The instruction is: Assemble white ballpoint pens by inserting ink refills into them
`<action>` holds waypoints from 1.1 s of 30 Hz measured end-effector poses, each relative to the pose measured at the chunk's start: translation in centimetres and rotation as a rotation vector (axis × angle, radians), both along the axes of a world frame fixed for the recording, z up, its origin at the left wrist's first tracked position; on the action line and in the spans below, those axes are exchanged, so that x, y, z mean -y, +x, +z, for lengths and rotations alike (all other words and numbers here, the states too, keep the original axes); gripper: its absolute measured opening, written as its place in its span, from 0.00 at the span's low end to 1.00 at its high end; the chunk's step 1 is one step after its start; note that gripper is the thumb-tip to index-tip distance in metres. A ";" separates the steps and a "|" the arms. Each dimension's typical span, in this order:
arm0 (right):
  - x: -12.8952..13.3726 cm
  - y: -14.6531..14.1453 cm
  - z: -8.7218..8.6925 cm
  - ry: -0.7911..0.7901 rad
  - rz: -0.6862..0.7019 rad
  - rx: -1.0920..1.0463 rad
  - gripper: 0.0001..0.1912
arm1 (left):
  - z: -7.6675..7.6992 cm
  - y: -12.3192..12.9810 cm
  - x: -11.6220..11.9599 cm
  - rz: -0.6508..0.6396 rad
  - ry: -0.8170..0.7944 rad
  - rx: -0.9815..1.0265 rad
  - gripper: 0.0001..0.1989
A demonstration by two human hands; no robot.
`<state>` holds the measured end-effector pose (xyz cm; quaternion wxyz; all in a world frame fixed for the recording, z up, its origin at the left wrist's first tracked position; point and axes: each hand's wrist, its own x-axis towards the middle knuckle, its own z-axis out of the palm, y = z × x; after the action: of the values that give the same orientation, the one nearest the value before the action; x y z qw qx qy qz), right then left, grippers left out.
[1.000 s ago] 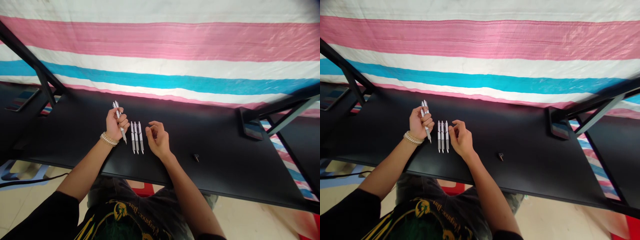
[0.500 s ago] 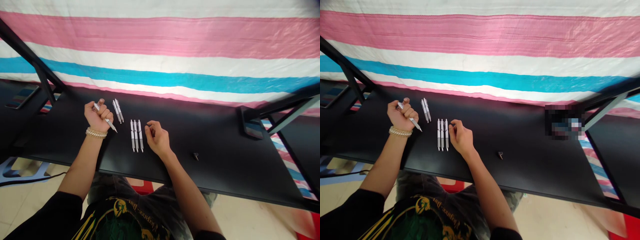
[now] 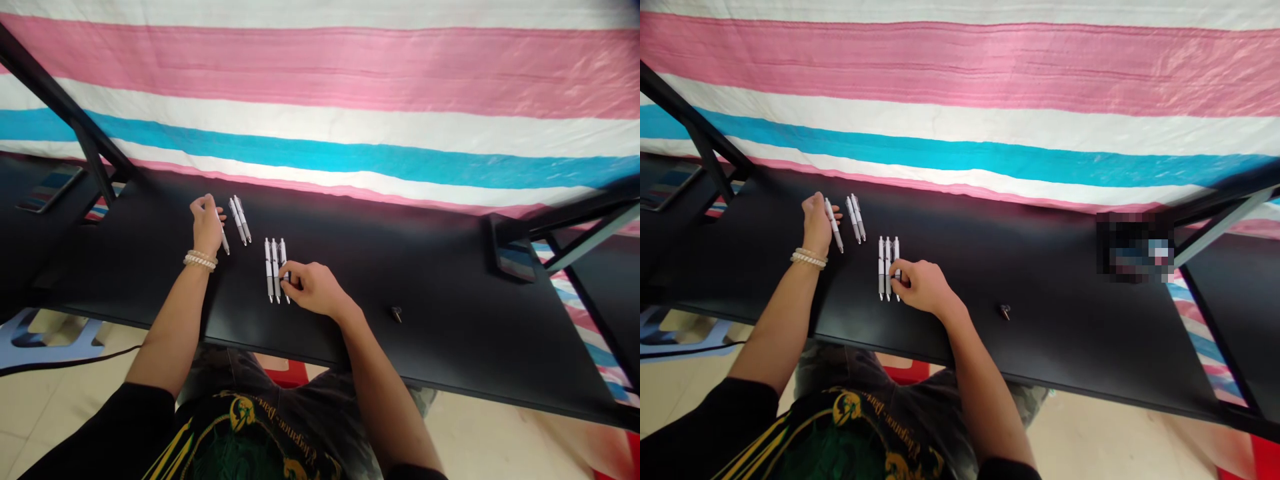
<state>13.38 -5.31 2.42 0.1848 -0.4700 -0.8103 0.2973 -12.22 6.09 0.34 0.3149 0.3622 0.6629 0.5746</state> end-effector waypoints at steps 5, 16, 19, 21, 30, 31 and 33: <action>0.0 0.1 0.2 -0.027 0.010 0.017 0.01 | -0.5 -0.6 0.3 -0.010 -0.020 -0.222 0.26; -0.4 1.1 -0.4 -0.016 -0.136 -0.209 0.06 | -0.6 -0.2 0.0 -0.011 0.142 -0.175 0.18; -0.3 0.8 -0.2 -0.058 -0.199 -0.388 0.06 | 0.5 1.7 1.1 -0.221 0.264 0.033 0.17; -0.1 0.5 -0.1 -0.097 -0.205 -0.509 0.07 | 1.4 3.3 2.3 -0.473 0.187 0.225 0.19; -0.4 -0.8 -1.0 -0.134 -0.336 -0.732 0.16 | 1.8 7.1 4.9 -0.703 0.037 0.600 0.19; -0.5 -0.8 -1.1 -0.155 -0.356 -0.732 0.17 | 1.6 7.2 4.8 -0.652 0.062 0.615 0.18; -0.6 -0.9 -1.4 -0.178 -0.383 -0.699 0.20 | 1.3 7.4 4.7 -0.575 0.099 0.624 0.18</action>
<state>12.45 -4.72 1.00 0.4597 -0.4973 -0.5675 0.4682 -4.80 1.39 1.68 0.6302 0.3556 0.3795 0.5765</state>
